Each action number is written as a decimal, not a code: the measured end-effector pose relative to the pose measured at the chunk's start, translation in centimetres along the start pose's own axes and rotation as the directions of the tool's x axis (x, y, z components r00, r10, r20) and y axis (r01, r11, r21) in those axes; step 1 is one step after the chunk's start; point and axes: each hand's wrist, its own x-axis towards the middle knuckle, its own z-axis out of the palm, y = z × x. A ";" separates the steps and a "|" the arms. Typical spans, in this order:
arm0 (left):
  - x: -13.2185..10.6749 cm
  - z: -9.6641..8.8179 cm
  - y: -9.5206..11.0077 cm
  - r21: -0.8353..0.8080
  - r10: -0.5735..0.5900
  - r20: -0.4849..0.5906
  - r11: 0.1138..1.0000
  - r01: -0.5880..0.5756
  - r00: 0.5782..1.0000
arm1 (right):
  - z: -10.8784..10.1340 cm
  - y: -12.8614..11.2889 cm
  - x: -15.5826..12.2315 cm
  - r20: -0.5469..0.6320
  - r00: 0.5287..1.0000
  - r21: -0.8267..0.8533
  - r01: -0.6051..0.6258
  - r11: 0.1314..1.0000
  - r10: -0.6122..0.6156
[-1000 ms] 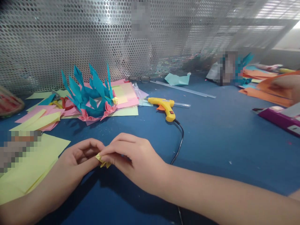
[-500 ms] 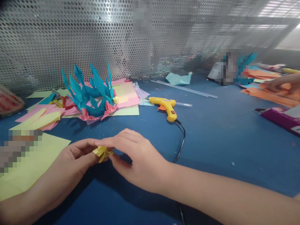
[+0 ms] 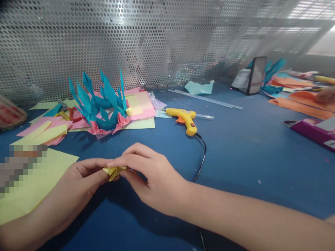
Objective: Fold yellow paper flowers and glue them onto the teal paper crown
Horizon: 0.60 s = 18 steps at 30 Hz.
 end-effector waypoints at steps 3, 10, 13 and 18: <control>0.1 0.1 0.1 0.025 -0.017 -0.017 1.000 0.017 1.000 | 0.0 0.0 0.1 -0.020 1.000 -0.028 -0.017 0.999 0.017; -0.1 0.3 0.5 0.152 0.018 -0.018 0.988 -0.015 1.000 | 0.1 -0.1 -0.2 -0.086 0.994 -0.112 0.063 0.992 -0.073; -0.2 0.6 0.8 0.243 0.074 -0.007 0.968 -0.070 0.997 | 0.6 -0.1 -0.5 -0.098 0.988 -0.139 0.106 0.985 -0.120; -0.4 1.0 0.7 0.232 0.120 -0.052 0.967 -0.105 0.991 | 1.1 -0.7 -0.5 -0.165 0.985 -0.139 0.034 0.990 -0.057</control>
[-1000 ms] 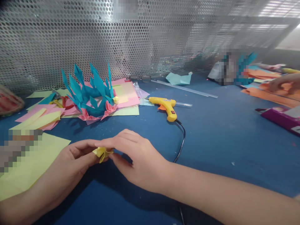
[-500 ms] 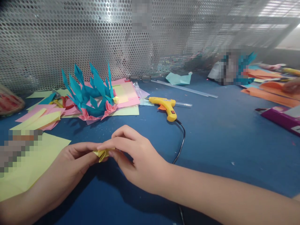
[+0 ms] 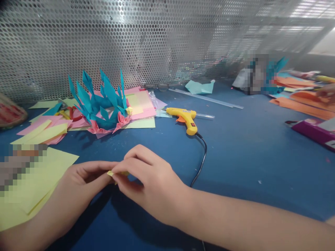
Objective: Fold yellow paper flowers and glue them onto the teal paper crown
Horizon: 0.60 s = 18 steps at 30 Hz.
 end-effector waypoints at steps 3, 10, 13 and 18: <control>-0.1 0.1 -0.1 -0.054 0.001 -0.031 0.999 -0.003 1.000 | -0.1 -0.4 0.2 -0.018 0.996 -0.013 -0.092 0.996 0.092; -0.1 0.2 -0.1 -0.089 -0.022 -0.049 0.996 0.018 0.999 | -0.3 -0.5 0.4 0.003 0.998 -0.132 -0.062 0.989 0.063; -0.1 0.3 -0.2 -0.140 -0.041 -0.061 0.990 0.032 0.997 | -0.4 -0.5 0.5 0.017 0.998 -0.163 -0.053 0.985 0.056; 0.1 0.3 -0.7 -0.191 -0.102 -0.051 0.977 0.091 0.994 | -0.7 -0.4 0.6 0.067 0.998 -0.177 0.010 0.984 0.002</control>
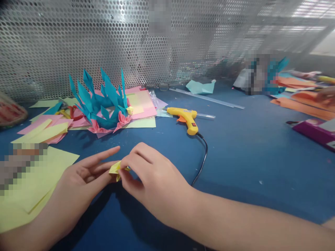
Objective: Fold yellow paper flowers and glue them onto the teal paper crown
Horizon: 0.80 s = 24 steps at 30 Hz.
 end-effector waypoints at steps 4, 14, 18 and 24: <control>0.0 -0.2 -0.1 -0.013 0.014 0.018 1.000 -0.013 1.000 | -0.1 0.1 0.1 0.024 1.000 0.000 0.019 1.000 -0.019; -0.1 -0.4 0.1 -0.021 -0.010 0.041 1.000 0.011 0.999 | -0.8 0.7 0.2 0.135 0.985 -0.065 0.113 0.992 -0.103; 0.0 -0.5 0.2 0.019 -0.003 0.063 1.000 0.002 0.998 | -1.2 1.2 0.5 0.204 0.954 -0.122 0.248 0.961 -0.220; -0.1 -0.4 0.5 0.050 -0.006 0.066 0.999 0.002 0.998 | -1.8 1.3 1.1 0.256 0.906 -0.204 0.392 0.897 -0.338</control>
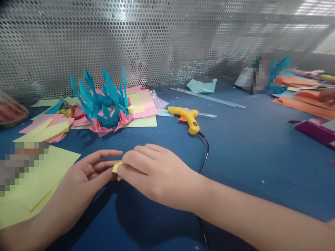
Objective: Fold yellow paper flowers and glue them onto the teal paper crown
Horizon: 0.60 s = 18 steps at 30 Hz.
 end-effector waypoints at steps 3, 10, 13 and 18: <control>0.0 0.1 0.0 0.010 -0.010 -0.001 1.000 0.010 1.000 | -0.1 0.2 0.1 0.005 1.000 -0.017 0.026 1.000 -0.026; 0.2 -0.1 -0.3 0.001 0.015 -0.022 1.000 -0.015 1.000 | 0.1 0.6 -0.5 -0.027 0.998 0.033 -0.055 0.998 0.056; 0.2 -0.2 -0.3 -0.018 0.019 -0.046 1.000 -0.020 0.999 | 0.2 0.5 -0.6 -0.001 0.993 0.051 -0.114 0.992 0.114; 0.2 -0.1 0.1 0.001 0.025 -0.053 1.000 -0.025 0.998 | 0.3 0.3 -0.5 -0.012 0.999 0.064 -0.052 0.997 0.053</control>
